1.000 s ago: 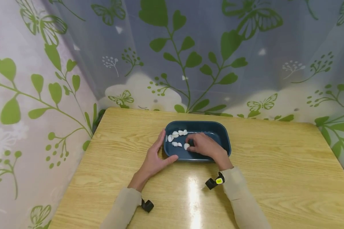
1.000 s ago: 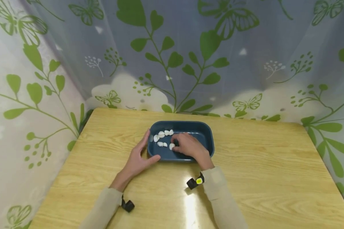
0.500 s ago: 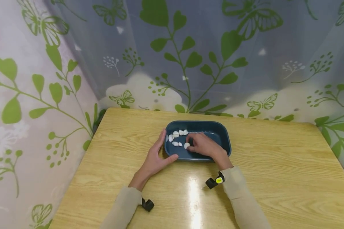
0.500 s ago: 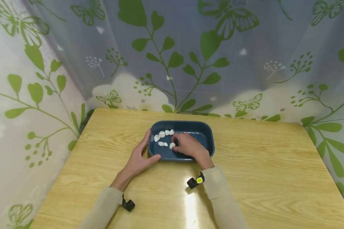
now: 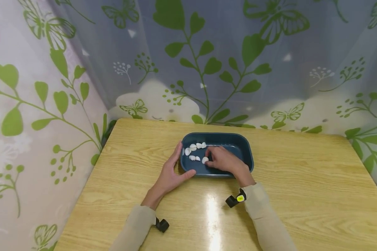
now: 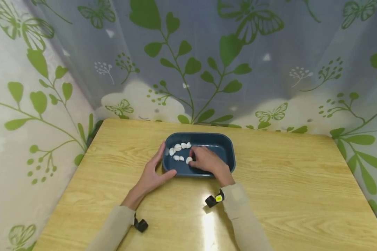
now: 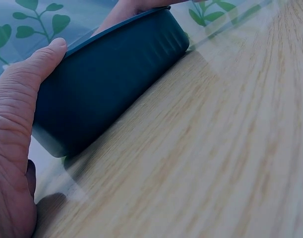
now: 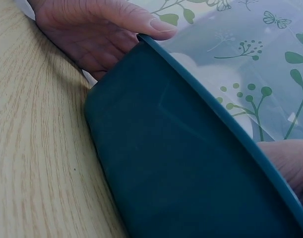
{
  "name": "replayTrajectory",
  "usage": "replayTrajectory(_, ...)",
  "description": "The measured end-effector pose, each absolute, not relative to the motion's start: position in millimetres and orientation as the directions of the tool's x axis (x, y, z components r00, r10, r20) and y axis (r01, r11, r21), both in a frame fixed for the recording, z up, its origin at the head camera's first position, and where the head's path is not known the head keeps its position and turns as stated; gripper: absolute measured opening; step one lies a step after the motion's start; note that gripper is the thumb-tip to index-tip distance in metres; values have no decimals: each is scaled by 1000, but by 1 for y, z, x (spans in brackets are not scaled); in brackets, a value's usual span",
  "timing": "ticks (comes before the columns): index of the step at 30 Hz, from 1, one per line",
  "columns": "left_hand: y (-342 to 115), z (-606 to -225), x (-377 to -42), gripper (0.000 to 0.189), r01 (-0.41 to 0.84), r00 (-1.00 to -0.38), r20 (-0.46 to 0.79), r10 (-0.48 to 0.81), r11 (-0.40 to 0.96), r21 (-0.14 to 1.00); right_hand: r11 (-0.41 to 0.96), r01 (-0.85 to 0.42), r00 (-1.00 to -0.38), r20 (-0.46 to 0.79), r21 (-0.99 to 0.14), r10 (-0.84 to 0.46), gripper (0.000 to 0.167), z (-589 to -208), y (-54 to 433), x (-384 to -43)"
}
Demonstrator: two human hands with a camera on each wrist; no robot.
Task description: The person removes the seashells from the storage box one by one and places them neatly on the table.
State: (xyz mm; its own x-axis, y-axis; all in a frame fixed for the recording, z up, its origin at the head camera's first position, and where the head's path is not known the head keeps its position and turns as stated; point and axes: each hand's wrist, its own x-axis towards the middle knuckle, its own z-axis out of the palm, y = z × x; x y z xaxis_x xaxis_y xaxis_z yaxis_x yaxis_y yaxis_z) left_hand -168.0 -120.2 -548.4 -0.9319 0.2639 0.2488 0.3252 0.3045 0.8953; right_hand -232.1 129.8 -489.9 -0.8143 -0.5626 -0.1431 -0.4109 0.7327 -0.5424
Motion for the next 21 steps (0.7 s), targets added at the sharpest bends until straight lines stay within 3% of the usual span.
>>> replayTrajectory(15,-118,-547,-167,108,306,-939,239,248,281,910,754,-375,-825,-178,-540,-537,24,-487,130,-230)
replayTrajectory(21,-115,-527,-158,104,296,-940,232,252,257,920,741,-386,-816,-170,-549,-552,23,-488,130,-231)
